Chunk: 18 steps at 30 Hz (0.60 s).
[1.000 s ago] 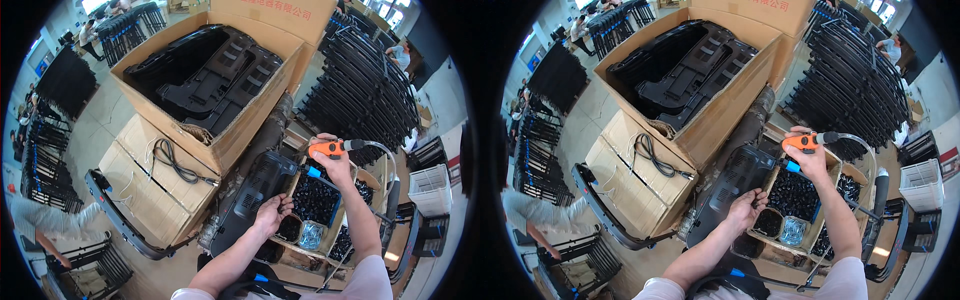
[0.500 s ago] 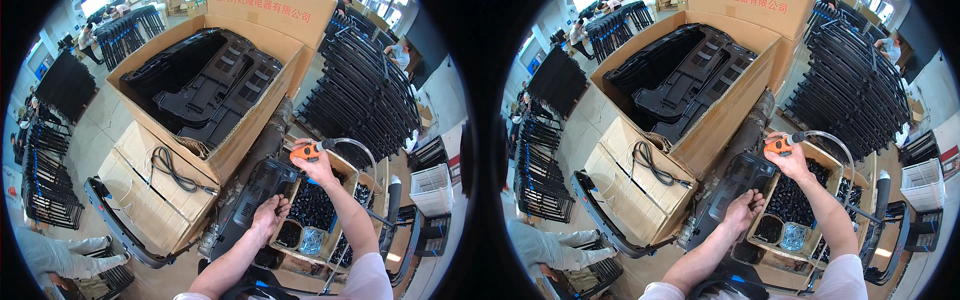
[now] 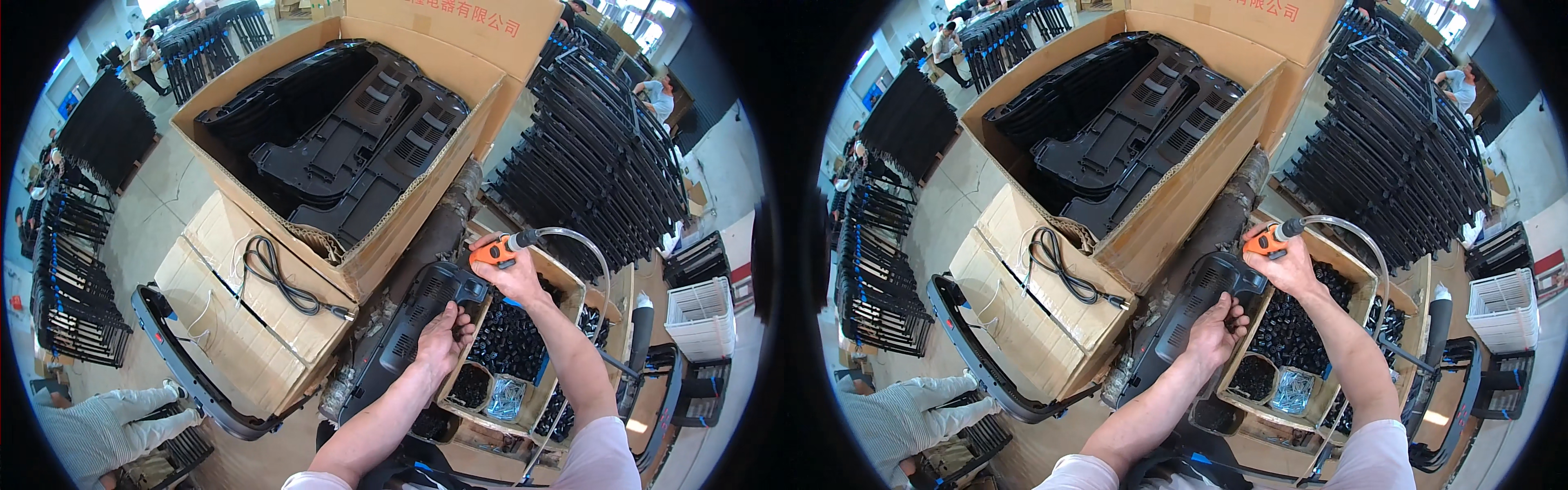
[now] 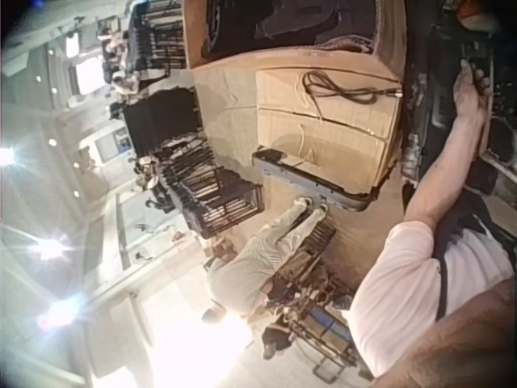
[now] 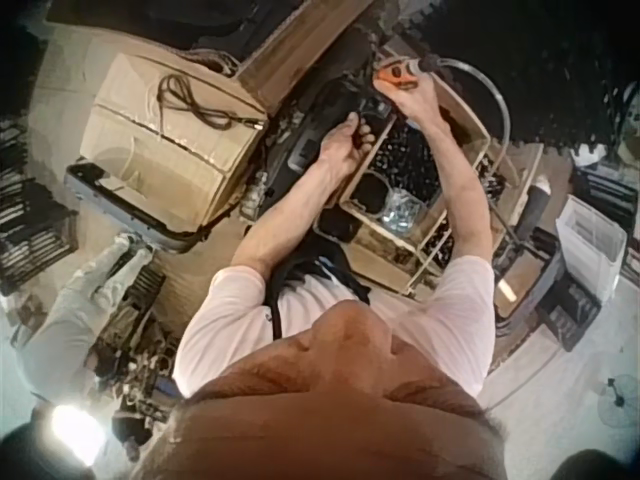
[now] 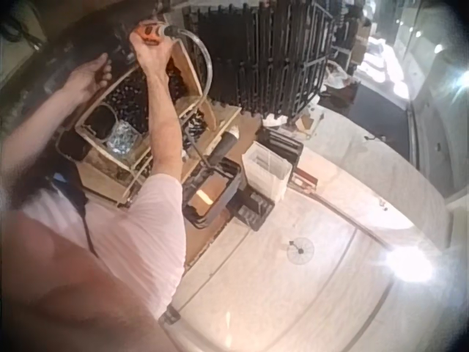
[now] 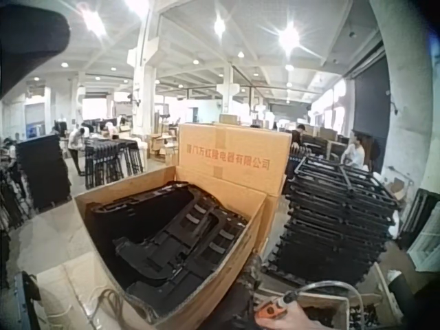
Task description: The person assembles a black electronic device, likely a heater, using a power drill to secure screws into the casing. They handle various components including a metal frame, power cord, and small hardware parts from a wooden bin. The person works at a station in a warehouse environment, moving the device between a cardboard box and a work surface.
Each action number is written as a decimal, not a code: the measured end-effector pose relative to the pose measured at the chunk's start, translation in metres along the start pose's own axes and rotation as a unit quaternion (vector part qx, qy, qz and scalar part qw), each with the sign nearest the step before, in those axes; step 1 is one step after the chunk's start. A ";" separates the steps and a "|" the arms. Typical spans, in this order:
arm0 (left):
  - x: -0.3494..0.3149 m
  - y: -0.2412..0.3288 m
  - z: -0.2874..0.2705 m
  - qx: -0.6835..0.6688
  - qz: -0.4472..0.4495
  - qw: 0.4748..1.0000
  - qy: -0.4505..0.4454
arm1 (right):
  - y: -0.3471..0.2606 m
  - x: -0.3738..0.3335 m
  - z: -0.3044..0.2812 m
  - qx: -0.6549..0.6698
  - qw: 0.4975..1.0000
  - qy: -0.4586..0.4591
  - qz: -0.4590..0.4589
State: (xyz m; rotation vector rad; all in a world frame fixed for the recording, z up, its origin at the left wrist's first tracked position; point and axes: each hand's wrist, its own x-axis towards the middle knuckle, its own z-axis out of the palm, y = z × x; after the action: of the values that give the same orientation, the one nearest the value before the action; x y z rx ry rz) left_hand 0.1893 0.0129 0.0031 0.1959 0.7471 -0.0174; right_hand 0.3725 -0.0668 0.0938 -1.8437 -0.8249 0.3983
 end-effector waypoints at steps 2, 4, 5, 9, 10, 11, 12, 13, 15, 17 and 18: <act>0.002 0.001 0.003 -0.002 0.000 1.000 0.005 | 0.001 0.000 0.001 0.000 1.000 0.000 0.006; 0.005 0.004 0.005 -0.011 -0.001 1.000 0.008 | -0.001 -0.001 0.002 0.011 1.000 -0.002 0.019; 0.005 0.004 0.006 -0.014 -0.001 1.000 0.005 | -0.003 -0.001 0.003 0.017 1.000 -0.003 0.025; 0.007 0.018 0.013 -0.031 0.016 0.999 0.015 | -0.028 -0.020 0.006 0.129 0.990 0.032 0.042; 0.007 0.021 0.015 -0.039 0.022 0.999 0.025 | -0.037 -0.027 0.004 0.146 0.988 0.033 0.036; 0.008 0.023 0.015 -0.063 0.030 0.997 0.021 | -0.047 -0.034 0.001 0.153 0.987 0.014 0.039; 0.008 0.027 0.015 -0.085 0.031 0.996 0.024 | -0.054 -0.038 0.001 0.161 0.986 -0.006 0.042; 0.011 0.029 0.017 -0.104 0.030 0.994 0.024 | -0.061 -0.043 0.001 0.158 0.986 -0.013 0.043; 0.012 0.031 0.018 -0.135 0.028 0.990 0.023 | -0.069 -0.049 0.006 0.153 0.987 -0.030 0.046; 0.012 0.032 0.018 -0.156 0.021 0.987 0.024 | -0.068 -0.051 0.008 0.140 0.989 -0.031 0.035; 0.011 0.033 0.017 -0.156 0.018 0.987 0.018 | -0.067 -0.051 0.009 0.133 0.990 -0.033 0.030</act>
State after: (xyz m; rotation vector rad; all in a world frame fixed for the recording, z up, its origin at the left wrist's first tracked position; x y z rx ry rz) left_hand 0.2116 0.0424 0.0133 -0.0899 0.7721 0.1383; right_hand 0.3069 -0.0809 0.1455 -1.6168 -0.7234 0.5817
